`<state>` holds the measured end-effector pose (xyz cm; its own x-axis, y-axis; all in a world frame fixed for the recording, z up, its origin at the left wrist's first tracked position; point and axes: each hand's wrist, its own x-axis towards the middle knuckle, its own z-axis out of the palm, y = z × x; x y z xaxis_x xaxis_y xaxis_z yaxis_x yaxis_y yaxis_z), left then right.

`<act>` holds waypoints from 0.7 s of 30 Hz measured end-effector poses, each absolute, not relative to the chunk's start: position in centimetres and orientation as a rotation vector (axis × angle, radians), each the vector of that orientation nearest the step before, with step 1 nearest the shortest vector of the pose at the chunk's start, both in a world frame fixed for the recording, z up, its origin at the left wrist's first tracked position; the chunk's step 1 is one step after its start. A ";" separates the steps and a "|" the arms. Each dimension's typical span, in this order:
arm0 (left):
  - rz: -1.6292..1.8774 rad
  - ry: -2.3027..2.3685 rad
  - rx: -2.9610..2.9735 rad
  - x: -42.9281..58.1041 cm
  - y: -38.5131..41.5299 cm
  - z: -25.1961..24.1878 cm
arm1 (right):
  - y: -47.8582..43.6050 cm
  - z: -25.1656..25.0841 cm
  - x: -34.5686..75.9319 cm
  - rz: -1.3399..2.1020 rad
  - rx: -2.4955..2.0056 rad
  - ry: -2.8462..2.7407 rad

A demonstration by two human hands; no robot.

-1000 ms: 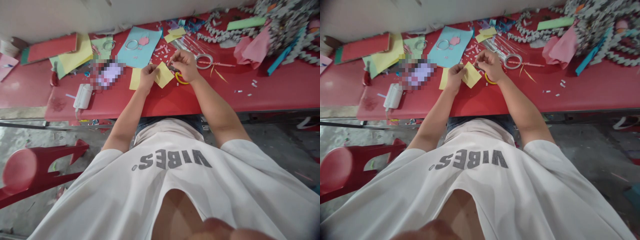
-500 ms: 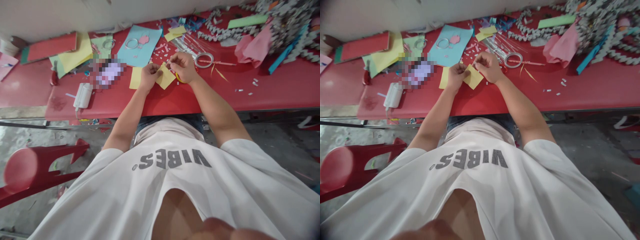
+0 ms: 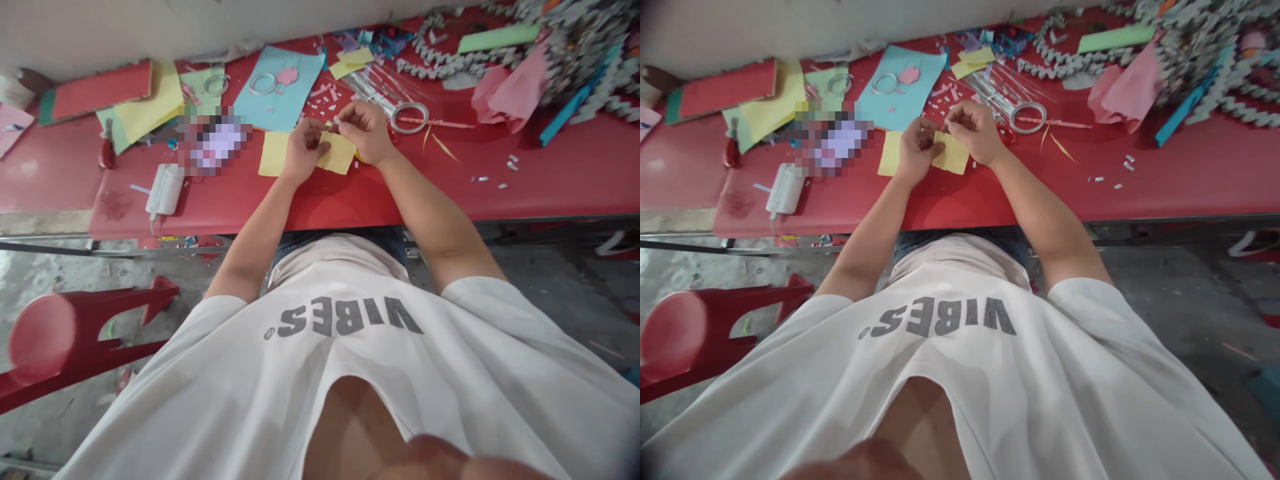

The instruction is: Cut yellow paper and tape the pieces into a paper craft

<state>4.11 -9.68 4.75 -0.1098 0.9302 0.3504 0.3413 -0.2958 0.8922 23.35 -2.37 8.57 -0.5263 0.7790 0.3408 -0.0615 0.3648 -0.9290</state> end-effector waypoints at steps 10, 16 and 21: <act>1.485 1.378 1.687 4.2 -8.9 4.0 | -1.6 7.8 23.3 1.212 -0.565 -1.813; 1.494 1.454 1.730 4.5 -9.1 4.4 | -1.6 7.9 23.4 1.170 -0.560 -1.832; 1.499 1.454 1.722 4.3 -8.9 4.0 | -1.7 8.2 23.5 1.144 -0.610 -1.866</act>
<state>4.26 -8.85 3.95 -0.1352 0.8852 0.4451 0.4182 -0.3562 0.8356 23.49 -1.65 8.21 -0.5263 0.7476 0.4052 -0.0218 0.4645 -0.8853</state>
